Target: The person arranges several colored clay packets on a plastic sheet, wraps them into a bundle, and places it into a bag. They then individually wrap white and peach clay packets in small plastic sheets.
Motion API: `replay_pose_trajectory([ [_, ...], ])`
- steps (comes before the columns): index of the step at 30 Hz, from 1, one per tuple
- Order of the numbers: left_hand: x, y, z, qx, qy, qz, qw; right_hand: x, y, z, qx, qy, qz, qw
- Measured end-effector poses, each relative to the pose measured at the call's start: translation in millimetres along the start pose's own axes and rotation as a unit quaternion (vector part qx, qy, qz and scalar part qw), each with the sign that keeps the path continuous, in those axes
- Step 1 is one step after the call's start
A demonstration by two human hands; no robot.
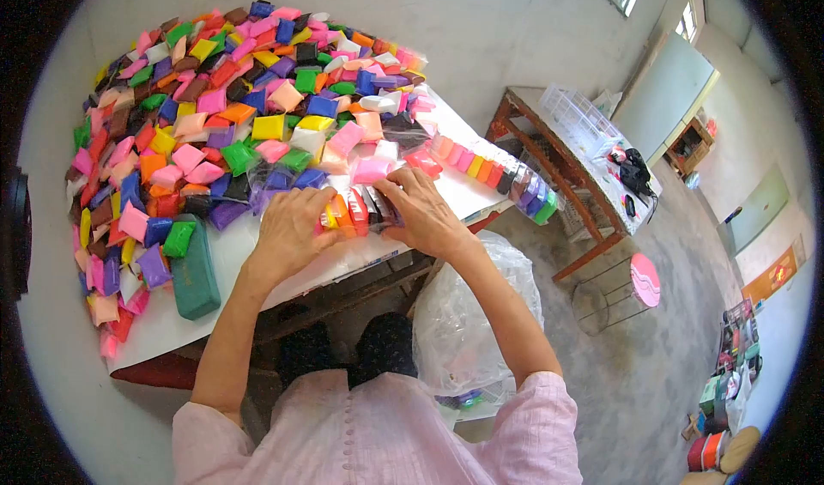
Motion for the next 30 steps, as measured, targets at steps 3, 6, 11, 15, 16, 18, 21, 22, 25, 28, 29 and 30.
replay_pose_trajectory([
  [3,0,-2,0,-0.012,0.005,-0.005,1.000,12,-3,7,-0.018,-0.028,0.005,0.999],
  [6,3,-2,1,-0.010,-0.011,-0.007,1.000,21,-2,16,-0.029,-0.081,-0.024,0.996],
  [11,6,9,4,-0.017,0.007,-0.021,1.000,18,2,19,-0.038,-0.120,-0.054,0.991],
  [15,-7,9,13,-0.051,-0.004,-0.037,0.998,11,5,17,-0.003,-0.078,-0.044,0.996],
  [16,-7,6,14,-0.031,-0.017,-0.051,0.998,9,6,16,-0.002,-0.066,-0.042,0.997],
  [18,-5,4,15,0.010,-0.045,-0.078,0.996,9,7,13,0.002,-0.041,-0.039,0.998],
  [21,-5,3,16,0.002,-0.029,-0.075,0.997,9,10,13,-0.031,-0.059,-0.034,0.997],
  [22,-6,3,16,0.000,-0.032,-0.073,0.997,10,9,13,-0.034,-0.064,-0.035,0.997],
  [25,-6,3,14,-0.008,-0.027,-0.068,0.997,15,-1,14,-0.021,-0.062,-0.031,0.997],
  [28,-4,6,11,-0.025,-0.006,-0.066,0.997,31,-17,14,-0.003,-0.042,-0.011,0.999],
  [29,-3,7,11,-0.031,-0.003,-0.065,0.997,36,-19,18,0.013,-0.015,-0.015,1.000],
  [30,-3,9,10,-0.037,0.000,-0.065,0.997,40,-21,25,0.029,0.011,-0.019,0.999],
])
Point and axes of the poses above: each hand's wrist, its own z-axis towards the middle knuckle, its own x-axis out of the back of the hand, y = z × x, the point moved 6 cm from there along z, towards the middle knuckle, and after that the axes turned 10 degrees about y, right-handed, at the moved point
